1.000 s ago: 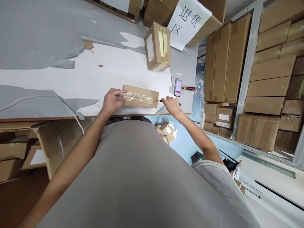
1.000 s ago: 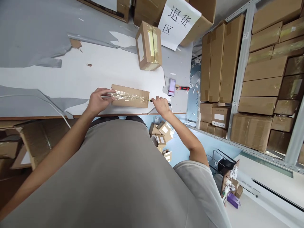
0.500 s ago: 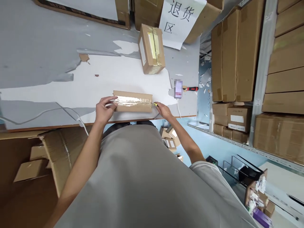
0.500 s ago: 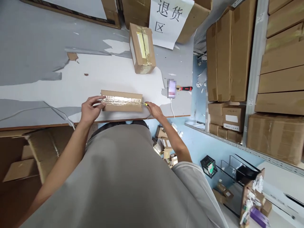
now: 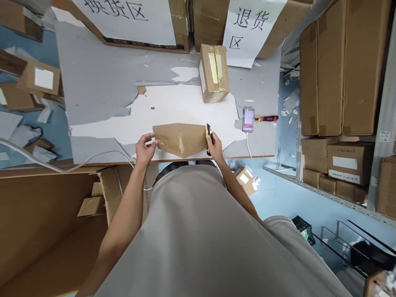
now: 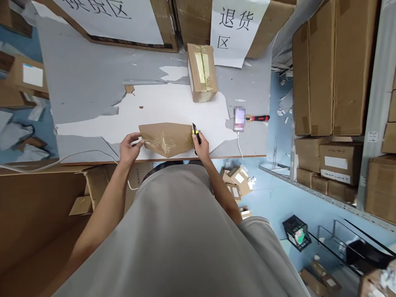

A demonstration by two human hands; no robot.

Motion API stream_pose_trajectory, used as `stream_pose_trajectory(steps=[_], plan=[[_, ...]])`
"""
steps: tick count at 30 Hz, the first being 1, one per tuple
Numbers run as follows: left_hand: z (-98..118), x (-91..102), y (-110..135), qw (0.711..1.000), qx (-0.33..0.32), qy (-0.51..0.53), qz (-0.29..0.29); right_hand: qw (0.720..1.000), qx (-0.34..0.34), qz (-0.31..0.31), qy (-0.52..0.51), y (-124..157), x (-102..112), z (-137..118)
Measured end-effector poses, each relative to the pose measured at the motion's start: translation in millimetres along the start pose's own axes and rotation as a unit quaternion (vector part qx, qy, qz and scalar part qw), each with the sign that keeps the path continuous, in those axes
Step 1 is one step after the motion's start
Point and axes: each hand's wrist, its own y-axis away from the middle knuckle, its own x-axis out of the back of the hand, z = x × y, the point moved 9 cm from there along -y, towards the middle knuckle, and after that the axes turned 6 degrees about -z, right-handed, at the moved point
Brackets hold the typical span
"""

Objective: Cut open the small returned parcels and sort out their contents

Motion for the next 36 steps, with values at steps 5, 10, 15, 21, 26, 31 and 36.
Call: stream_pose_trajectory(steps=[5, 10, 15, 21, 26, 31, 36], plan=[[10.7, -65.5, -1.4, 0.996, 0.01, 0.049, -0.079, 0.982, 0.044, 0.03, 0.18, 9.9, 39.9, -54.0], [4.2, -113.2, 7.9, 0.981, 0.094, 0.073, -0.152, 0.911, -0.038, -0.029, 0.409, 11.4, 35.2, -82.3], [18.3, -88.9, 14.6, 0.986, 0.055, 0.093, -0.127, 0.855, -0.067, -0.076, 0.508, 13.4, 4.5, -93.9], [92.4, -57.6, 24.8, 0.983, -0.094, 0.087, -0.134, 0.843, -0.074, -0.071, 0.528, 6.1, -1.8, -101.0], [112.1, -54.8, 18.7, 0.984, -0.085, 0.056, -0.146, 0.87, -0.067, -0.039, 0.487, 14.3, 12.2, -112.2], [108.9, -54.6, 9.2, 0.984, -0.072, 0.057, -0.153, 0.885, -0.045, -0.082, 0.456, 49.3, -9.1, -131.4], [109.9, -54.4, 3.2, 0.982, -0.071, 0.066, -0.16, 0.878, -0.059, -0.174, 0.441, 69.1, -59.2, -137.9]])
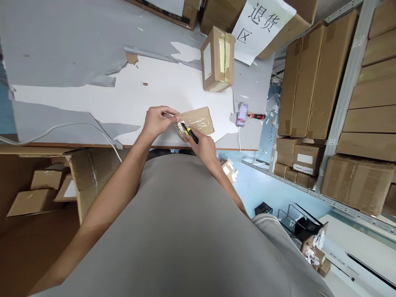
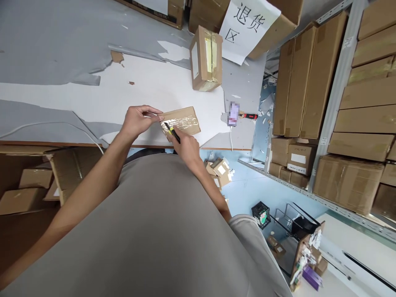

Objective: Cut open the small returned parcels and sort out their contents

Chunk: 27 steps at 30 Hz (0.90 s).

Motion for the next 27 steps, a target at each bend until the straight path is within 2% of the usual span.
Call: stream_pose_trajectory(steps=[4, 9, 15, 27], plan=[[-0.2, -0.2, -2.4, 1.0, -0.002, 0.012, -0.011, 1.0, -0.013, -0.008, 0.0, -3.8, -4.6, -16.5], [-0.9, 0.0, -3.8, 1.0, 0.001, 0.017, -0.013, 0.999, -0.047, -0.018, 0.018, -3.8, -2.6, -24.0], [0.0, 0.7, -4.5, 1.0, 0.004, 0.013, -0.012, 0.998, -0.051, -0.025, 0.033, 0.4, 2.5, -34.7], [-13.7, -5.7, -14.6, 0.999, 0.018, 0.044, -0.027, 0.992, -0.095, -0.037, 0.081, -5.7, -0.3, -51.5]])
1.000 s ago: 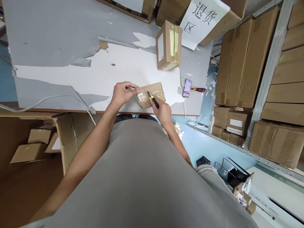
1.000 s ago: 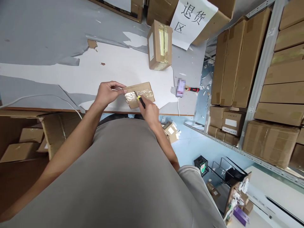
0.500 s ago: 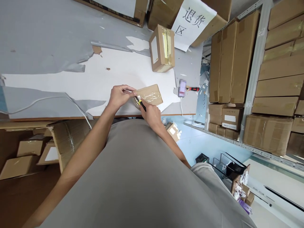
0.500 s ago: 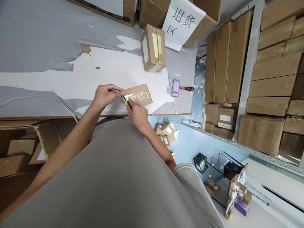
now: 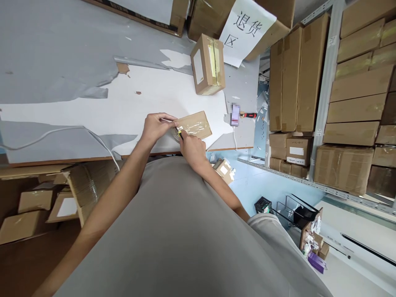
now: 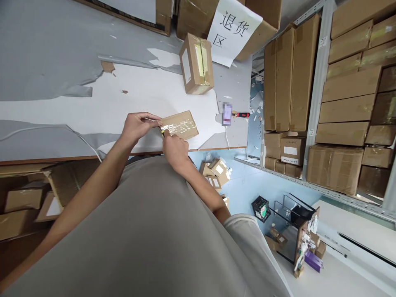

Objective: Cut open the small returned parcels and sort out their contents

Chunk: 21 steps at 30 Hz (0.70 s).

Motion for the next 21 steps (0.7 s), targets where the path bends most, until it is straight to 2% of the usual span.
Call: stream_pose_trajectory(steps=[7, 12, 18, 21], plan=[[2.4, -0.8, 7.5, 0.999, -0.003, -0.031, 0.02, 0.998, -0.021, -0.039, 0.037, 8.9, 1.2, 7.1], [8.6, 0.2, 10.9, 0.999, -0.008, -0.045, 0.028, 0.999, -0.007, -0.037, 0.039, 6.9, 4.6, -1.2], [16.1, 0.3, 17.7, 0.998, -0.01, -0.059, 0.034, 0.995, -0.016, -0.076, 0.057, 22.0, -6.8, 2.0], [19.1, 0.4, 21.7, 0.997, -0.012, -0.066, 0.043, 0.996, -0.002, -0.066, 0.053, 23.3, -4.6, 1.2]])
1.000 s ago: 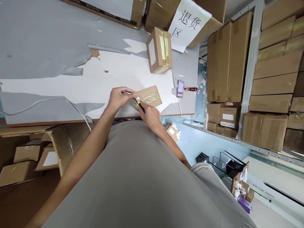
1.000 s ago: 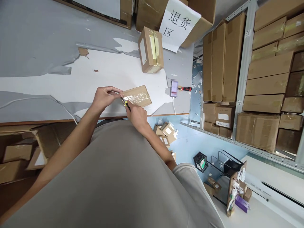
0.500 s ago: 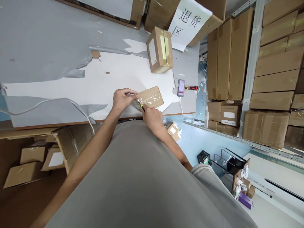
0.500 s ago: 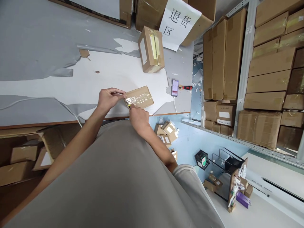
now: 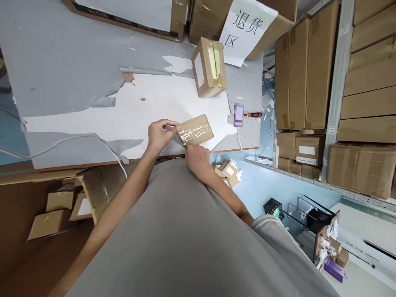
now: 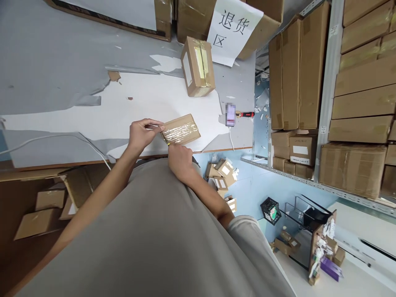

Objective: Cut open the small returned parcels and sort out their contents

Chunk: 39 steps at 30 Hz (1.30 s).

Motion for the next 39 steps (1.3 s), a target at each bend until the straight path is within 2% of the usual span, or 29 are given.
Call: stream_pose_trajectory(steps=[2, 7, 11, 14, 16, 17, 20, 22, 25, 32, 39], plan=[[1.8, 0.4, 2.4, 1.0, -0.003, -0.004, 0.009, 1.0, 0.01, 0.002, 0.0, -0.3, 0.9, 0.3], [0.4, 1.5, 4.7, 1.0, -0.009, -0.014, 0.019, 0.998, 0.03, -0.046, 0.001, 7.5, -9.1, 12.7], [-4.4, 3.4, 6.7, 0.998, -0.017, -0.048, 0.022, 0.998, 0.045, -0.007, -0.048, 20.1, 2.7, 38.6], [8.6, 1.0, 17.2, 0.989, -0.065, -0.117, 0.068, 0.993, 0.017, 0.039, -0.106, 21.3, 16.6, 73.7], [29.3, -14.8, 28.4, 0.971, -0.133, -0.181, 0.084, 0.988, -0.01, 0.067, -0.137, 15.9, 21.8, 100.0], [40.1, -29.8, 33.6, 0.96, -0.171, -0.211, 0.068, 0.985, -0.019, 0.079, -0.15, 11.7, 22.6, 111.9], [60.9, -85.8, 45.1, 0.928, -0.259, -0.265, -0.041, 0.979, -0.019, 0.108, -0.172, -3.1, 19.2, 137.3], [63.8, -111.3, 47.6, 0.913, -0.282, -0.281, -0.085, 0.978, -0.008, 0.114, -0.175, -12.4, 13.8, 145.8], [58.5, -123.6, 43.6, 0.91, -0.282, -0.291, -0.089, 0.981, 0.008, 0.104, -0.164, -24.9, 6.8, 148.4], [50.8, -120.2, 40.0, 0.913, -0.282, -0.286, -0.07, 0.989, 0.028, 0.078, -0.121, -47.1, 16.2, 133.4], [50.5, -120.6, 38.6, 0.922, -0.267, -0.269, -0.082, 0.995, -0.001, 0.058, -0.083, -43.0, 26.4, 121.9]])
